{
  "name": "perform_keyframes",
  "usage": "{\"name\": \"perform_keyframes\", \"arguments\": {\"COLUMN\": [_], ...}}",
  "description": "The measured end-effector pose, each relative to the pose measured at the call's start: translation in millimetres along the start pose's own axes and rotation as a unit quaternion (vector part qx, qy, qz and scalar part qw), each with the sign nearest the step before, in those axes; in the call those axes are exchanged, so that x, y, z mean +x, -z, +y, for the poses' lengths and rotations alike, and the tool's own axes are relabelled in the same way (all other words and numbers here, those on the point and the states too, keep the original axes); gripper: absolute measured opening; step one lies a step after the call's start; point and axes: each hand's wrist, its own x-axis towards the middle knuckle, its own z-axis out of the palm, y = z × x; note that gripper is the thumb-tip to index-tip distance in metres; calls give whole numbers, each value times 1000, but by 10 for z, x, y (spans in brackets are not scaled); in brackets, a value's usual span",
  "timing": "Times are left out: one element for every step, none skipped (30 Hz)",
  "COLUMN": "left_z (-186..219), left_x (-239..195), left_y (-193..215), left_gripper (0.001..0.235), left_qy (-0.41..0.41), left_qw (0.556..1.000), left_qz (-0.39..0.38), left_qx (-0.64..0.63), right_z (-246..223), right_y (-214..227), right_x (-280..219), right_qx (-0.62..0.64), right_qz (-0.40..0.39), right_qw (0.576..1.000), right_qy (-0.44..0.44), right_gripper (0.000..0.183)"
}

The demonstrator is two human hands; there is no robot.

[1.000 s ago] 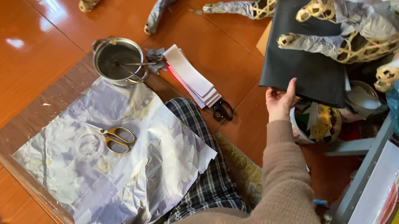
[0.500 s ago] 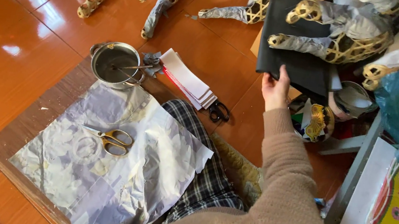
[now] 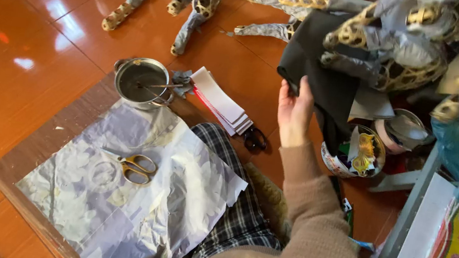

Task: The person sits on the floor and uses scissors to cut a large sheet of white paper into several smaller rectangular pieces. After cutting, the person sets the scissors down and folds a large black sheet of paper.

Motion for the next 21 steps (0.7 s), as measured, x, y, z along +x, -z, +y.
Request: {"name": "perform_keyframes", "arguments": {"left_z": [10, -10, -20, -22, -27, -37, -43, -143, -247, -350, -439, -529, -623, -661, -688, -709, -678, -644, -603, -684, -743], "left_x": [-32, -90, -144, -198, -281, -349, -403, -561, -719, -876, -1094, -1316, -1553, -1608, -1662, -1717, -1715, -1719, -1762, -1860, -1995], "left_y": [32, 59, 89, 117, 149, 160, 152, 229, 304, 380, 457, 533, 587, 611, 641, 673, 684, 698, 683, 789, 868], "left_gripper": [23, 23, 23, 22, 22, 22, 22, 22, 26, 31, 31, 27, 27, 27, 26, 26, 26, 21, 17, 17, 21], "left_qy": [-5, -9, -15, -20, -25, -30, -33, -35, -39, -43, -45, 31, 107, 105, 126, 146, 140, 191, 245, 241, 232], "left_qw": [1000, 1000, 1000, 999, 999, 998, 998, 997, 994, 990, 989, 972, 940, 938, 914, 886, 882, 848, 805, 797, 803], "left_qz": [7, 14, 21, 27, 34, 41, 48, 51, 81, 112, 117, 202, 287, 294, 352, 409, 418, 464, 511, 524, 510], "left_qx": [5, 11, 16, 22, 28, 34, 40, 42, 57, 72, 74, 113, 149, 149, 156, 161, 164, 172, 176, 176, 201], "right_z": [41, 61, 80, 95, 155, 213, 272, 307, 339, 372, 411, 452, 490, 455, 440, 421, 431, 445, 470, 461, 470], "right_y": [-49, -119, -193, -262, -242, -219, -189, -216, -243, -269, -264, -257, -232, -224, -235, -248, -131, -13, 134, 207, 288], "right_x": [-194, -424, -653, -886, -960, -1033, -1110, -1239, -1365, -1492, -1589, -1688, -1795, -1953, -2108, -2266, -2244, -2221, -2216, -2235, -2272], "right_qx": [-20, -21, -52, -82, -83, -99, -114, -115, -126, -137, -139, -192, -245, -248, -292, -335, -335, -442, -520, -519, -596], "right_qz": [-7, -10, -20, -30, -34, -65, -94, -97, -95, -92, -97, -103, -109, -114, -129, -144, -156, -185, -207, -221, -220], "right_qw": [1000, 1000, 998, 994, 994, 989, 980, 980, 977, 973, 973, 959, 943, 942, 927, 910, 909, 791, 626, 628, 570], "right_qy": [7, 5, 32, 59, 56, 94, 132, 129, 146, 162, 159, 179, 198, 194, 195, 197, 192, 380, 542, 536, 520], "right_gripper": [22, 22, 21, 19, 19, 21, 27, 27, 30, 35, 35, 26, 24, 24, 21, 19, 19, 9, 9, 9, 25]}}
